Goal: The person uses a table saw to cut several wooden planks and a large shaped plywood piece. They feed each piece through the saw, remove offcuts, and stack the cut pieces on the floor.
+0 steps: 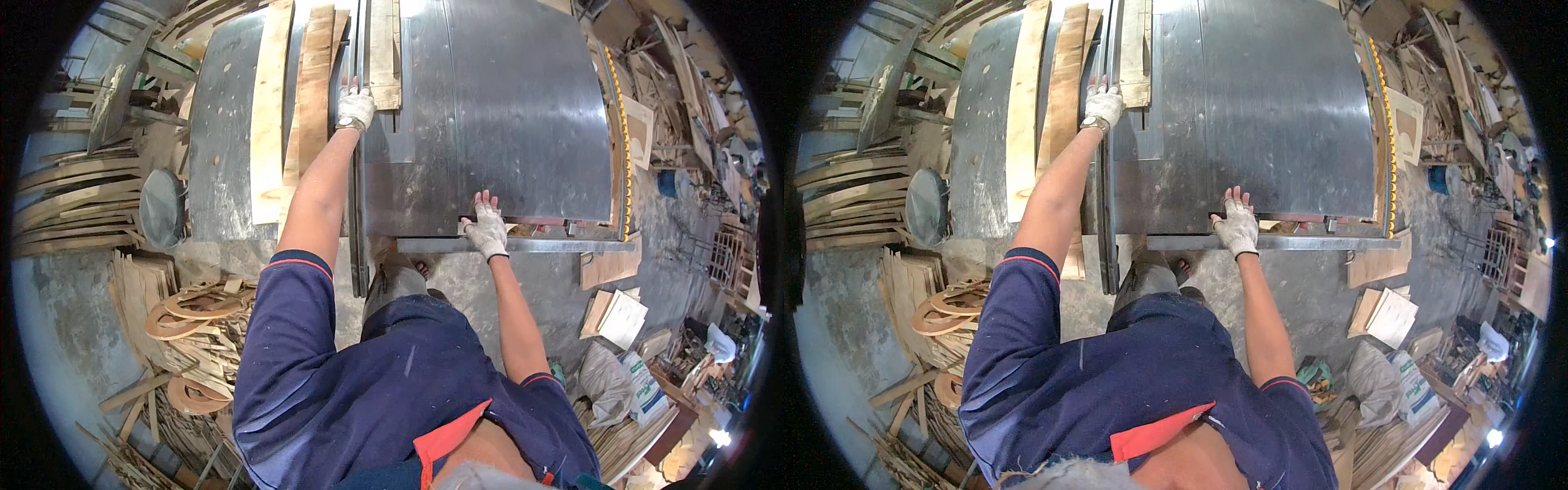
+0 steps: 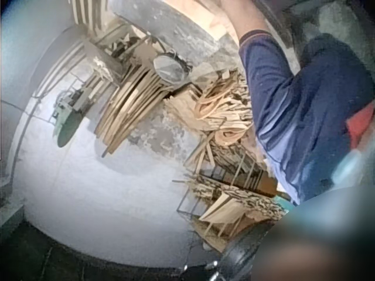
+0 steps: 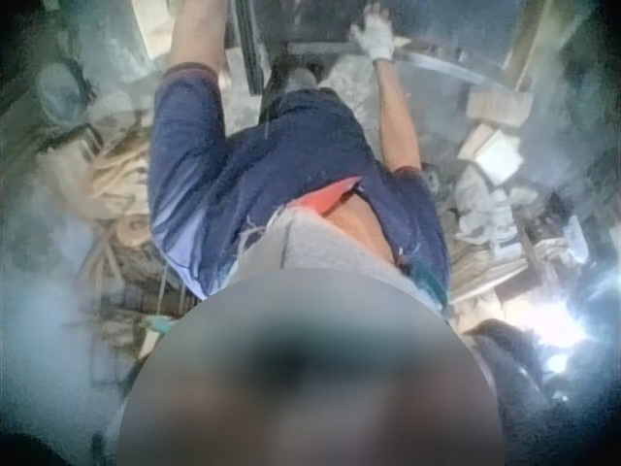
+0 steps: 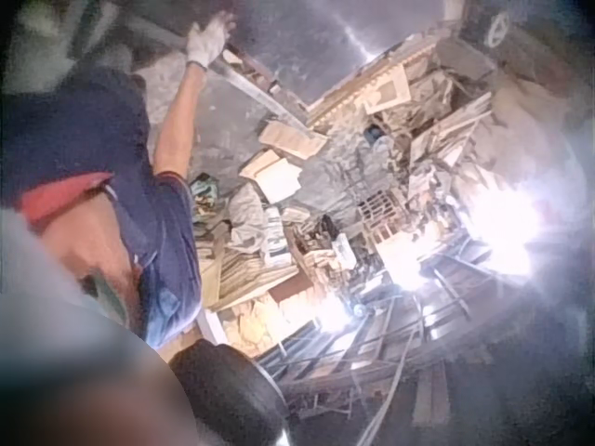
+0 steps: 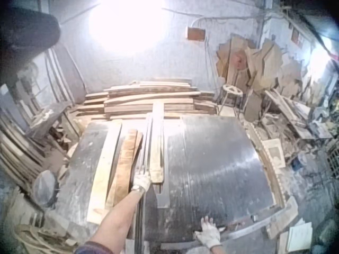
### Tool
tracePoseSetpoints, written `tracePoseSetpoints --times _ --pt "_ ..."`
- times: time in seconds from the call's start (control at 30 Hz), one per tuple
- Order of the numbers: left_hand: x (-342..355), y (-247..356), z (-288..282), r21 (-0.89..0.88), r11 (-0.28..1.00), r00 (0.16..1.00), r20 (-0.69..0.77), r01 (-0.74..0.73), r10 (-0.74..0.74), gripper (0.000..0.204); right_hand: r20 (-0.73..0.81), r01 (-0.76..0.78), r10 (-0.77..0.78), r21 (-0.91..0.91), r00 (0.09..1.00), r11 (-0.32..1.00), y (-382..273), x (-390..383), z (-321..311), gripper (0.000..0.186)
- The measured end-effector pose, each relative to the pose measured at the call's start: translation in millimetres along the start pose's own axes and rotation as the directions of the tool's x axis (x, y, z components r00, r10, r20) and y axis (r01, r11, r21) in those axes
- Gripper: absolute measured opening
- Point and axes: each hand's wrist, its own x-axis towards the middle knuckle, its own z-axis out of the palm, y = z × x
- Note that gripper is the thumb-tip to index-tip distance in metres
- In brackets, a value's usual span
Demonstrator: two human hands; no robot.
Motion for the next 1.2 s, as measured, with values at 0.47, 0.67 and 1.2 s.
tracePoseSetpoints --times 0.47,0.67,1.2 --pt "44.7 -16.7 -17.4 -0.016 1.0 0.997 0.078 -0.001 0.003 0.05 -0.034 0.018 -0.015 0.071 0.999 0.997 -1.3 8.8 -5.4 0.082" --pt "59.0 -21.6 -26.0 0.001 1.0 0.996 0.088 -0.005 0.005 0.052 0.007 -0.026 0.025 0.101 1.0 0.995 -3.1 8.4 -6.2 0.084" --pt "68.7 -28.1 -20.1 -0.119 0.992 1.0 -0.006 -0.027 0.027 0.043 -0.364 0.023 0.136 0.402 0.921 0.915 16.9 134.8 -110.8 0.044"
